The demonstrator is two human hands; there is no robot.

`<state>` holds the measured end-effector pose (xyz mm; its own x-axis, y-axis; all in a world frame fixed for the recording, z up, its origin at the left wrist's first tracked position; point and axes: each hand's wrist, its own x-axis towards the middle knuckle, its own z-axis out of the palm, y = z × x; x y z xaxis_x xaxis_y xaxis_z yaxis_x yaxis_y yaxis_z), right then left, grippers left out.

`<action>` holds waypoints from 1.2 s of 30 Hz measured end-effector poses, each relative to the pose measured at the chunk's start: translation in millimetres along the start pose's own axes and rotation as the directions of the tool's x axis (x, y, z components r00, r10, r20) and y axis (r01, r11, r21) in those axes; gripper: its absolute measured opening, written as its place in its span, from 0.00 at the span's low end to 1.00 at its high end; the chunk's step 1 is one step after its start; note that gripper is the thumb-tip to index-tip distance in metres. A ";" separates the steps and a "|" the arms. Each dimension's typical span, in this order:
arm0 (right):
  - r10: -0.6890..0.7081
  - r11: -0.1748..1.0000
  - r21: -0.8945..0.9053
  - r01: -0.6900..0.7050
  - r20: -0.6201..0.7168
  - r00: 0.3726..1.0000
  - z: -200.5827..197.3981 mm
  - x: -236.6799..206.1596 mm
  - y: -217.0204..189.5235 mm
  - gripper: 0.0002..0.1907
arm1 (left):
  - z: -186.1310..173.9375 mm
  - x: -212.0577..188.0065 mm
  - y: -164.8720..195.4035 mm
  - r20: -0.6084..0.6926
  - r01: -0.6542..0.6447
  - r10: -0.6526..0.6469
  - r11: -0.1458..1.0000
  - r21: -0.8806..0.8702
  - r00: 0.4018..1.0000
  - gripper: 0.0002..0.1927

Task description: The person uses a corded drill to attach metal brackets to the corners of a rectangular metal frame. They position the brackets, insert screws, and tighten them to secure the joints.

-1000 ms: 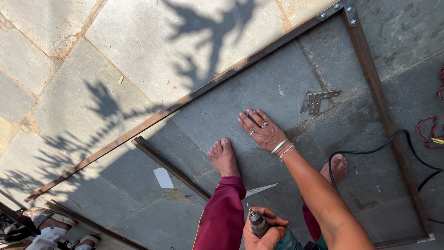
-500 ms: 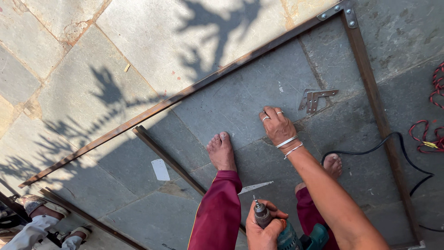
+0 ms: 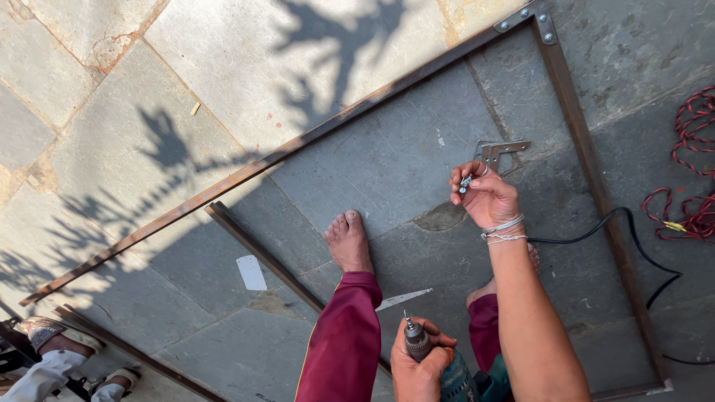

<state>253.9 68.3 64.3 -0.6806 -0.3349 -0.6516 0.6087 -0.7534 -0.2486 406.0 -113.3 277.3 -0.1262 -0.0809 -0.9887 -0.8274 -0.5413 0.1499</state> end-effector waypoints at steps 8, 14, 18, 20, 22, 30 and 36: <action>-0.372 0.865 -0.491 0.102 -0.492 0.787 -22.4 -10.2 -5.4 0.06 | 4.4 -3.9 9.5 -0.011 0.007 -0.007 1.000 0.021 1.000 0.15; -0.676 0.610 -0.774 -0.171 -0.620 0.398 -17.1 6.5 2.3 0.18 | 5.9 -2.2 15.0 -0.019 0.017 -0.017 0.999 0.028 1.000 0.15; -0.858 0.225 -0.893 -0.391 -0.372 0.355 0.4 23.1 9.7 0.27 | 6.4 -4.0 20.7 -0.021 0.025 -0.024 0.998 0.064 0.999 0.15; -0.884 0.084 -0.894 -0.440 -0.270 0.381 9.1 30.6 13.5 0.26 | 7.1 -5.9 24.9 -0.032 0.034 -0.031 0.994 0.103 0.999 0.15; -0.898 -0.030 -0.881 -0.473 -0.184 0.399 16.0 37.6 18.3 0.23 | 8.5 -7.5 29.8 -0.039 0.038 -0.033 0.990 0.137 0.999 0.15; -0.714 0.666 -0.733 0.136 -0.574 0.400 8.8 14.5 10.6 0.09 | 11.0 -9.4 47.2 -0.048 0.052 -0.044 0.984 0.171 0.998 0.15; -0.518 0.854 -0.495 0.162 -0.778 0.355 13.4 5.1 5.4 0.16 | 9.9 -10.3 48.7 -0.030 0.043 -0.038 0.982 0.183 0.999 0.15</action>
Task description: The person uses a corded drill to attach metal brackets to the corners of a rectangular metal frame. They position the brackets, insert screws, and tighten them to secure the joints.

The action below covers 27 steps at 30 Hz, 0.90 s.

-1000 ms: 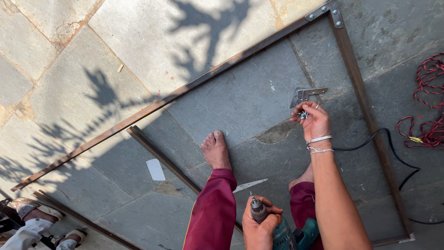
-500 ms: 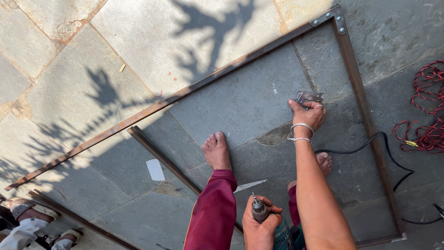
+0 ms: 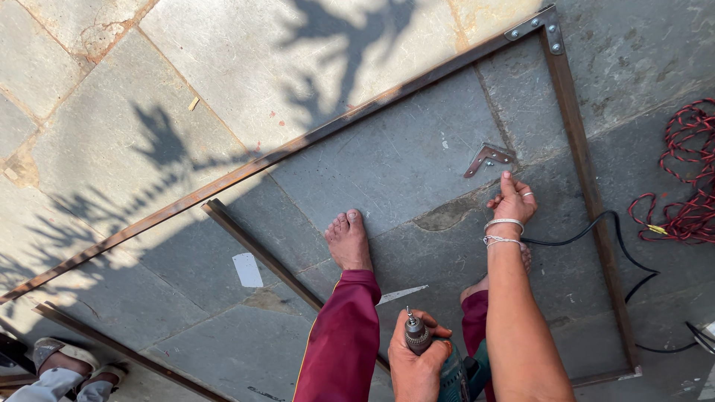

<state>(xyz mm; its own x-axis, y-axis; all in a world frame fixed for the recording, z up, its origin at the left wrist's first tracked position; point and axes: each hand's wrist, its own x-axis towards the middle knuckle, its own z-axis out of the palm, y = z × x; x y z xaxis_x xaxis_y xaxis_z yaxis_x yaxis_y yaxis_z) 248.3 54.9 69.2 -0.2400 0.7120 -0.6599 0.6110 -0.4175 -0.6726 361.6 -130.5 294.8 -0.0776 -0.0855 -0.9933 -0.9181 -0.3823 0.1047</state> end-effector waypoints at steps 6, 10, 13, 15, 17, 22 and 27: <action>-0.012 0.982 -0.186 -0.018 -0.158 0.987 39.0 -6.6 -7.2 0.16 | 1.0 0.1 1.3 -0.005 -0.010 0.010 0.998 0.056 1.000 0.14; 0.044 0.977 -0.205 -0.057 -0.066 0.997 37.8 1.7 -6.0 0.10 | 1.9 1.2 3.2 -0.003 -0.042 0.042 0.995 0.086 0.999 0.14; 0.116 0.990 0.070 -0.124 0.113 0.987 19.4 12.1 -5.1 0.10 | 3.0 1.3 4.1 -0.012 -0.026 0.027 0.997 0.074 1.000 0.14; 0.184 0.934 0.236 -0.270 0.329 0.926 0.7 16.9 -5.1 0.05 | 3.6 0.8 4.7 -0.024 0.037 -0.036 0.997 0.060 0.999 0.14; 0.213 0.881 0.294 -0.370 0.453 0.866 -17.3 19.9 -5.1 0.05 | 4.0 -0.8 5.1 -0.003 -0.018 0.018 0.998 0.053 1.000 0.14; 0.180 0.887 0.276 -0.370 0.532 0.827 -28.7 25.1 -4.1 0.15 | 4.1 -1.8 7.6 -0.018 0.020 -0.018 0.996 0.085 1.000 0.14; -0.402 0.546 -0.585 0.600 0.445 0.800 -7.8 31.9 -14.9 0.14 | 2.2 -1.2 11.5 -0.013 0.004 -0.003 0.998 0.069 1.000 0.14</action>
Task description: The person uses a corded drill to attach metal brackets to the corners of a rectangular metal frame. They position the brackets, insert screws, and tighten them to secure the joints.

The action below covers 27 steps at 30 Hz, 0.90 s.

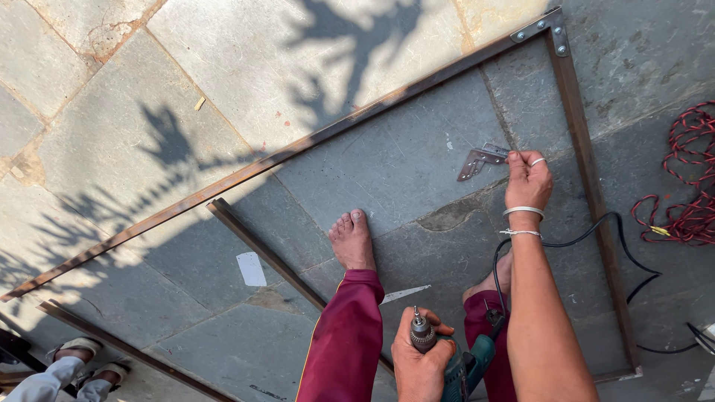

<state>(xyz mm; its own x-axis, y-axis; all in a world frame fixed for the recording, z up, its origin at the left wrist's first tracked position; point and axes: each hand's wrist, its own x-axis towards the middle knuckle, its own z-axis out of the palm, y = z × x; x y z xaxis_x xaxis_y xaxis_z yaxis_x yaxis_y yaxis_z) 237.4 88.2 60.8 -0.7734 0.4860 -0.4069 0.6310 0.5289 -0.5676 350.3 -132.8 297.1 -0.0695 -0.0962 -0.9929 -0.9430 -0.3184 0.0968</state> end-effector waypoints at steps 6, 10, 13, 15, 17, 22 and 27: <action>-0.046 0.971 0.236 -0.041 0.351 0.935 -18.0 23.2 -11.6 0.10 | -1.3 -1.5 5.7 -0.006 -0.014 0.014 1.000 0.025 1.000 0.15; 0.069 0.588 0.648 -0.483 0.555 0.829 -31.2 30.1 -10.6 0.08 | -1.7 -2.5 8.5 -0.001 0.011 -0.011 1.000 0.015 1.000 0.14; 0.134 0.593 0.668 -0.448 0.467 0.874 -27.9 27.7 -12.9 0.06 | -0.9 -3.0 8.7 -0.002 -0.002 0.002 1.000 0.027 1.000 0.15; 0.121 0.963 0.189 -0.194 0.339 0.933 -20.9 24.8 -17.1 0.13 | -0.1 -3.2 8.4 -0.008 -0.013 0.013 0.999 0.041 1.000 0.15; 0.059 0.954 -0.298 0.034 0.297 0.953 -13.6 21.7 -21.8 0.21 | 0.2 -3.7 7.8 0.000 -0.027 0.027 0.999 0.020 1.000 0.15; -0.143 0.653 -0.669 0.355 0.352 0.925 -1.0 24.7 -26.5 0.33 | 1.7 -2.1 7.1 0.007 0.018 -0.018 0.999 0.040 1.000 0.15; -0.154 0.635 -0.657 0.407 0.408 0.900 -4.8 34.5 -19.9 0.19 | 4.3 -3.5 6.2 0.010 -0.065 0.065 0.998 0.020 0.998 0.15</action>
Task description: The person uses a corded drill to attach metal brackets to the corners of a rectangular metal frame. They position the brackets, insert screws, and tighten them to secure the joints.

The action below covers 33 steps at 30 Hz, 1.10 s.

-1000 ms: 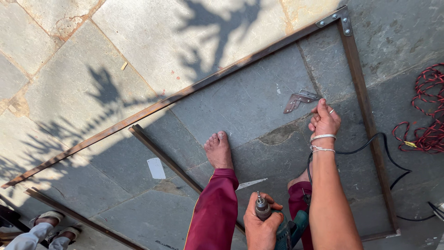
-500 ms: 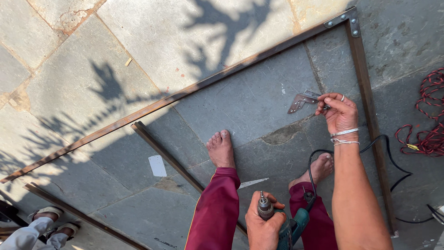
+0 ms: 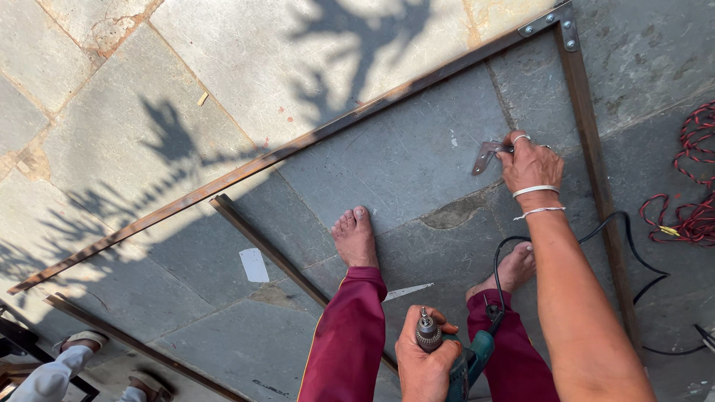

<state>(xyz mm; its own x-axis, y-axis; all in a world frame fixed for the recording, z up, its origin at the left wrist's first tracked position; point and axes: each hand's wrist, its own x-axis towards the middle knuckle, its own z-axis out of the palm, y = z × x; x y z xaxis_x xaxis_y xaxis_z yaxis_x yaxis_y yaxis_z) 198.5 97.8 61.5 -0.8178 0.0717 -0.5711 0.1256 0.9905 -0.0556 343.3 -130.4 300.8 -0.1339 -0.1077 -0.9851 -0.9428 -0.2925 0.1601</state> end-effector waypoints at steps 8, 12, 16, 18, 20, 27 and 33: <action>0.073 0.997 -0.012 -0.072 0.093 0.993 -12.3 0.7 -2.7 0.16 | 1.0 -0.8 5.0 0.000 0.067 -0.067 0.997 0.034 0.998 0.15; 0.099 0.995 -0.052 -0.091 0.193 0.976 -14.2 3.2 -9.1 0.20 | 1.0 -1.6 5.4 0.010 0.037 -0.038 0.999 0.028 0.999 0.15; 0.191 0.955 0.177 -0.240 0.258 0.947 -11.2 -10.2 -9.1 0.19 | 0.7 -5.3 4.0 0.022 0.013 -0.013 1.000 -0.001 1.000 0.14; 0.168 0.785 0.517 -0.341 0.352 0.921 -9.0 -25.0 -11.1 0.13 | 0.4 -7.1 4.1 0.058 0.012 -0.011 1.000 -0.023 0.998 0.13; 0.176 0.509 0.734 -0.450 0.423 0.889 -11.7 -39.7 -11.1 0.08 | -0.9 -7.0 5.8 0.082 -0.036 0.044 0.995 -0.095 0.996 0.13; 0.114 -0.291 0.859 -0.421 0.468 0.876 -83.9 -151.2 -2.2 0.04 | -36.1 -8.4 18.1 0.361 0.131 0.066 0.859 -0.495 0.930 0.17; -0.085 -0.190 0.845 -0.499 0.492 0.866 -201.5 -208.1 53.0 0.11 | -63.1 -27.5 18.8 0.645 0.383 0.095 0.736 -0.558 0.758 0.19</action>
<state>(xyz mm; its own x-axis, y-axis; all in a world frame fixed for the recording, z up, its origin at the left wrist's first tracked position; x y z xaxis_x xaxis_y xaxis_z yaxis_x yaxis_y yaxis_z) 262.1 159.0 342.5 -0.4428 -0.0799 -0.8931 0.8590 -0.3235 -0.3969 348.6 -192.9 334.8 -0.3881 0.5033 -0.7720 -0.5746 -0.7871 -0.2243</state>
